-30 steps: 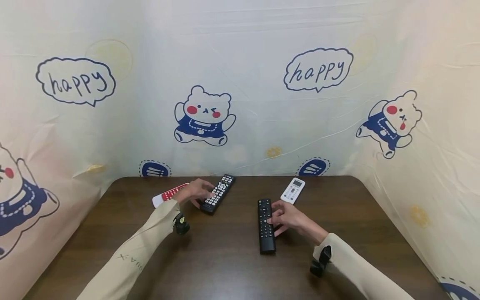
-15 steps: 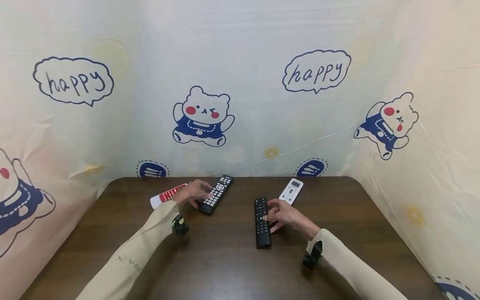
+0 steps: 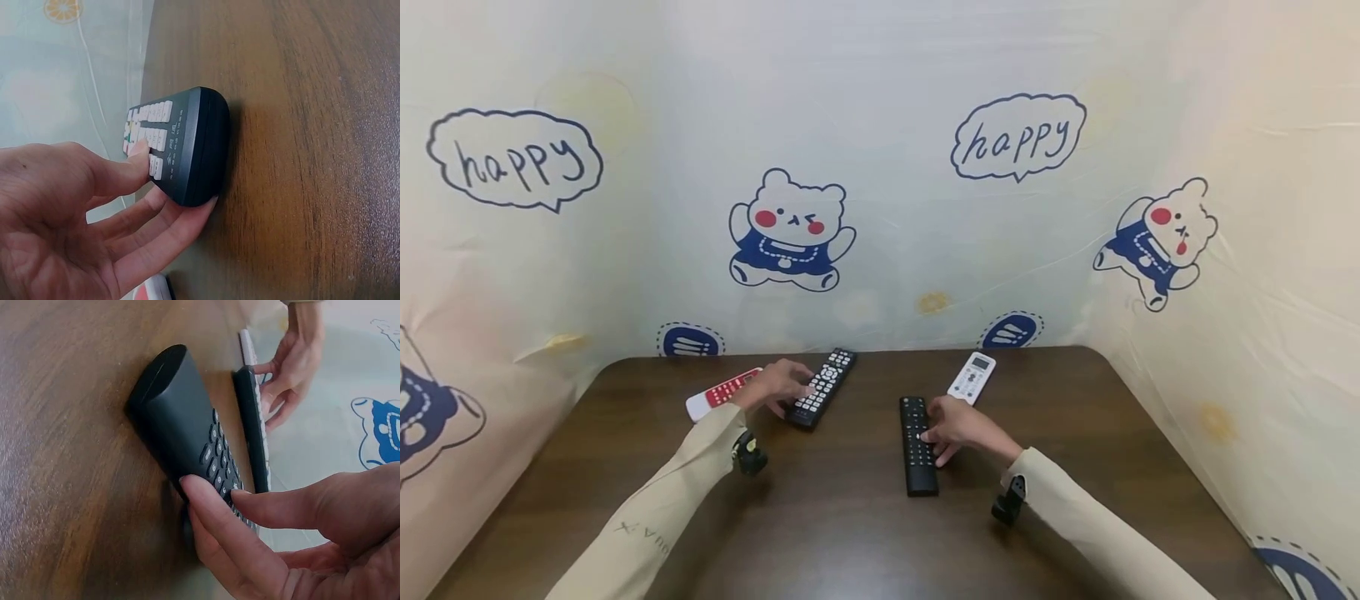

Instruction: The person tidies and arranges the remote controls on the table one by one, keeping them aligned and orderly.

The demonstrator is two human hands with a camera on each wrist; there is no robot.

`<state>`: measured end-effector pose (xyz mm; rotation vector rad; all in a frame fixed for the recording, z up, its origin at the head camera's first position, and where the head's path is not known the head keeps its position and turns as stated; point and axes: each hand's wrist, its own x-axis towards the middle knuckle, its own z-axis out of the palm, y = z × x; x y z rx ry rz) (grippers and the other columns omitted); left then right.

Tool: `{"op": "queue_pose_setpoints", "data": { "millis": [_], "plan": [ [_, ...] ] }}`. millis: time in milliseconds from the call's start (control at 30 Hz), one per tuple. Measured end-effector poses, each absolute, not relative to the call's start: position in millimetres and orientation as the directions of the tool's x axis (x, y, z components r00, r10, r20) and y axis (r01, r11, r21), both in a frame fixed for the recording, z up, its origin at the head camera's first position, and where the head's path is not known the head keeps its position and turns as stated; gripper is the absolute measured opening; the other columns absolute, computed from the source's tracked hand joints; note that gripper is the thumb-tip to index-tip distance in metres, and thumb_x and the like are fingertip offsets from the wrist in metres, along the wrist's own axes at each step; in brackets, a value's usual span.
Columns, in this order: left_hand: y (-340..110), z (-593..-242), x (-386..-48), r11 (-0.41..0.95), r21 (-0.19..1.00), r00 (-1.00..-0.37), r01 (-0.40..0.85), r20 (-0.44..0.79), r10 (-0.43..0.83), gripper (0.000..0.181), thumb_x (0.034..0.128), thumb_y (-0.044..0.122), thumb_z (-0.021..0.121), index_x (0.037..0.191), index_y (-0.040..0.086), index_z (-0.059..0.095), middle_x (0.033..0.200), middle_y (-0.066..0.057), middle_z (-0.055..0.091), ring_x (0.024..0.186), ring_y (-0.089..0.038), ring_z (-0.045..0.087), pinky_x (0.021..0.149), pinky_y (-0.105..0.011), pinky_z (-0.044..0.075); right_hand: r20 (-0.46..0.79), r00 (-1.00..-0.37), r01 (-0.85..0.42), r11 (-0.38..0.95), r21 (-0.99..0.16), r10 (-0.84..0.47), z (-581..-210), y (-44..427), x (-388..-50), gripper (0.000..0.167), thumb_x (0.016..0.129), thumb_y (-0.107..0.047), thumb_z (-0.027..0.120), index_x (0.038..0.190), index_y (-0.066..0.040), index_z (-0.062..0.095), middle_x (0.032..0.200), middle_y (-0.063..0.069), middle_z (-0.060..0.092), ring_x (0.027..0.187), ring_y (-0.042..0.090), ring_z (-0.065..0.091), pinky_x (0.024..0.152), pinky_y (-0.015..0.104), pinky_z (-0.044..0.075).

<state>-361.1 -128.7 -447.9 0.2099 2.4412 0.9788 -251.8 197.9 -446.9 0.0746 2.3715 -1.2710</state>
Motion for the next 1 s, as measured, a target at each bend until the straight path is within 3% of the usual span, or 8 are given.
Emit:
{"op": "queue_pose_setpoints", "data": {
  "millis": [433, 700, 1000],
  "plan": [
    [-140.8, -449.5, -357.1, 0.725, 0.689, -0.857, -0.018, -0.384, 0.344, 0.053, 0.1041, 0.018, 0.066, 0.15, -0.003, 0.05, 0.14, -0.034, 0.057, 0.123, -0.048, 0.062, 0.079, -0.045, 0.067, -0.438, -0.886, 0.285, 0.563, -0.776, -0.155, -448.6, 187.9, -254.6, 0.056, 0.094, 0.009, 0.069, 0.145, 0.009, 0.045, 0.089, 0.022, 0.068, 0.072, 0.03, 0.072, 0.061, 0.039, 0.067],
    [-138.0, -449.8, -359.8, 0.722, 0.691, -0.856, -0.002, -0.375, 0.357, 0.055, 0.1039, 0.017, 0.065, 0.151, -0.004, 0.047, 0.142, -0.035, 0.054, 0.127, -0.05, 0.059, 0.08, -0.046, 0.066, -0.444, -0.883, 0.306, 0.528, -0.793, -0.155, -447.9, 193.6, -255.7, 0.056, 0.093, 0.01, 0.07, 0.143, 0.013, 0.046, 0.086, 0.024, 0.069, 0.069, 0.029, 0.072, 0.062, 0.039, 0.067],
    [-133.1, -446.3, -360.2, 0.718, 0.696, -0.853, -0.001, -0.375, 0.362, 0.053, 0.1046, 0.017, 0.065, 0.15, -0.004, 0.049, 0.142, -0.034, 0.056, 0.127, -0.048, 0.06, 0.079, -0.045, 0.067, -0.46, -0.874, 0.312, 0.545, -0.778, -0.156, -443.8, 201.2, -259.8, 0.044, 0.097, 0.007, 0.068, 0.137, 0.014, 0.051, 0.089, 0.022, 0.07, 0.072, 0.026, 0.074, 0.062, 0.037, 0.067]
  ]
}}
